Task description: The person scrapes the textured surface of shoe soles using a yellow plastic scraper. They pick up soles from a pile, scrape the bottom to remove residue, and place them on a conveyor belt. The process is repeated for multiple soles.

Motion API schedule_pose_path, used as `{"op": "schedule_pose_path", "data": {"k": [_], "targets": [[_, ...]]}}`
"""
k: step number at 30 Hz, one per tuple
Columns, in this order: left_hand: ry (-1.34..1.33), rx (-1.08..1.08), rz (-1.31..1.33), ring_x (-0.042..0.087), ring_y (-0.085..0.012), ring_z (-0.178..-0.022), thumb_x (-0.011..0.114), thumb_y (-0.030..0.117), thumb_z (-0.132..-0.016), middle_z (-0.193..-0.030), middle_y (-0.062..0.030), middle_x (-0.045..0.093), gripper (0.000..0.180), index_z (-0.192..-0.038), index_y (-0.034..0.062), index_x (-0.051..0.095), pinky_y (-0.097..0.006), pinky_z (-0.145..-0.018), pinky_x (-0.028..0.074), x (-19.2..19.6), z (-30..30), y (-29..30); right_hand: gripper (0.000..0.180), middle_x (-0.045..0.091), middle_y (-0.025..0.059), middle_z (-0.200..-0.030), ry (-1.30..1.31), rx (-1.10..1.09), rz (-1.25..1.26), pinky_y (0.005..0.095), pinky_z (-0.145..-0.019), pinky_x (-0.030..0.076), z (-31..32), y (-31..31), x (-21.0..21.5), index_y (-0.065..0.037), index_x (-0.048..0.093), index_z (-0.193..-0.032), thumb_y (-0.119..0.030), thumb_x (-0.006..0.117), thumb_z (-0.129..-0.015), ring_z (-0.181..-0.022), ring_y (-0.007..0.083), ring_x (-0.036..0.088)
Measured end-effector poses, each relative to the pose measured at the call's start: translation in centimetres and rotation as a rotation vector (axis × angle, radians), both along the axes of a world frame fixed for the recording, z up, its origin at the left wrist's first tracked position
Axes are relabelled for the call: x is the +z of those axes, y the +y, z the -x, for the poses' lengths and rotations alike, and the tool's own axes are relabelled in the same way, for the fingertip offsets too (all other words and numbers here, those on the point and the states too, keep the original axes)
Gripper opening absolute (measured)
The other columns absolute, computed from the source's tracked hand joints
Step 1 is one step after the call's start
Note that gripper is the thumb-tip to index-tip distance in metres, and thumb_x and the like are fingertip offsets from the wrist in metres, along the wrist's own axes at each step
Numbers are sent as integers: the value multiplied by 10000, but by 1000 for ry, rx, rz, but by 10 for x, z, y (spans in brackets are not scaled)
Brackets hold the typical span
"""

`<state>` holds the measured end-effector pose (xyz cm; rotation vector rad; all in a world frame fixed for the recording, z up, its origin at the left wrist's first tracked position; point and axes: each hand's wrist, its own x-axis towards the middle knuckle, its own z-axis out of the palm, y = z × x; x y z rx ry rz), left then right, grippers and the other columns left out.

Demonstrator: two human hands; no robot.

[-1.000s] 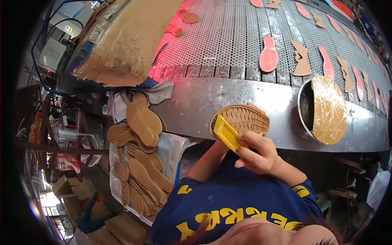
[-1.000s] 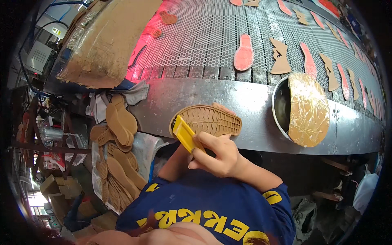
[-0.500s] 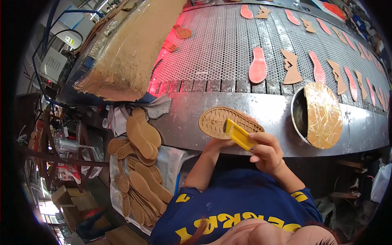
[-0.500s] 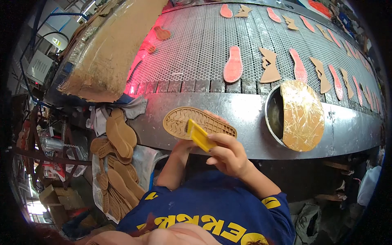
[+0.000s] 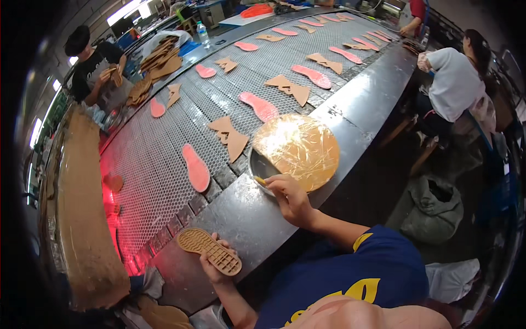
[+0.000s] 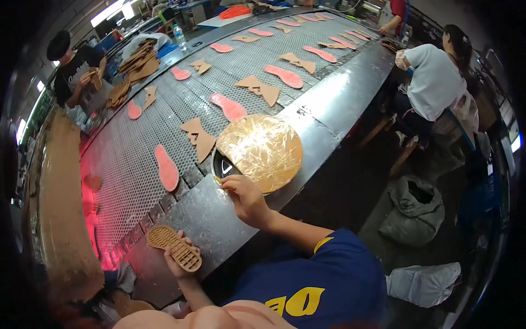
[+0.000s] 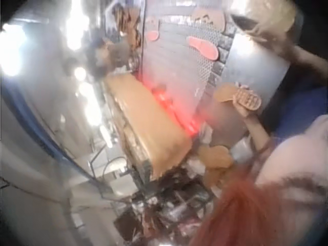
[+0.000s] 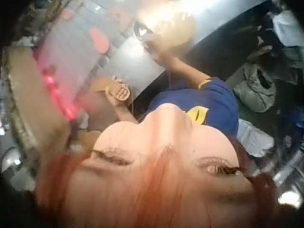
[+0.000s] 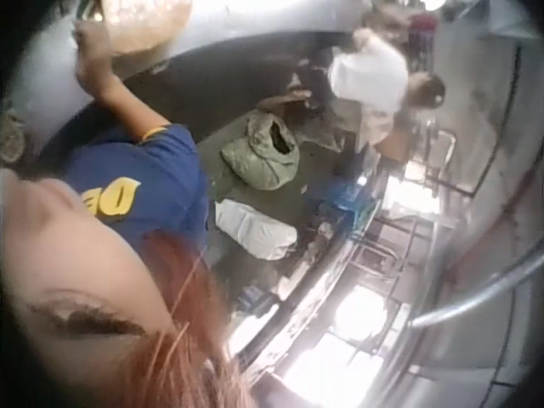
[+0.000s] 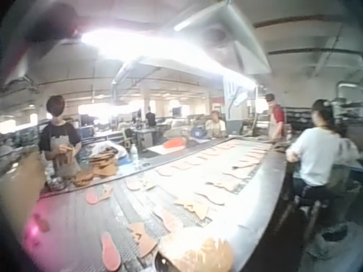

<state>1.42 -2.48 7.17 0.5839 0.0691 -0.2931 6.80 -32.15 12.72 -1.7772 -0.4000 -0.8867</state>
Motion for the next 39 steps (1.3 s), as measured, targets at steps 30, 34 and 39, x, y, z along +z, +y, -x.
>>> {"op": "schedule_pose_path", "data": {"k": [30,34,39], "targets": [[-153,-7,-480,672,-294,-787,341,322,-1017,-1108,-289,609,477,-1381,16,295,-337,-585,599,9,-5,-1,138,630,182,-855,99,-143,151,380,-660,514,-13,3,-9,5,587,-964,52,594,-834,-740,333,648],[-186,-40,-461,673,-300,-814,340,317,-1018,-1089,-287,618,474,-1373,7,298,-349,-583,602,3,-8,3,141,631,181,-856,123,-131,164,381,-655,519,-13,5,-13,4,591,-962,52,595,-830,-738,332,647],[-163,-27,-469,672,-292,-809,349,321,-1016,-1069,-284,626,478,-1366,0,303,-354,-586,603,4,-9,0,152,633,183,-857,166,-119,175,383,-655,521,-14,5,-15,4,595,-971,48,603,-826,-742,332,649]]}}
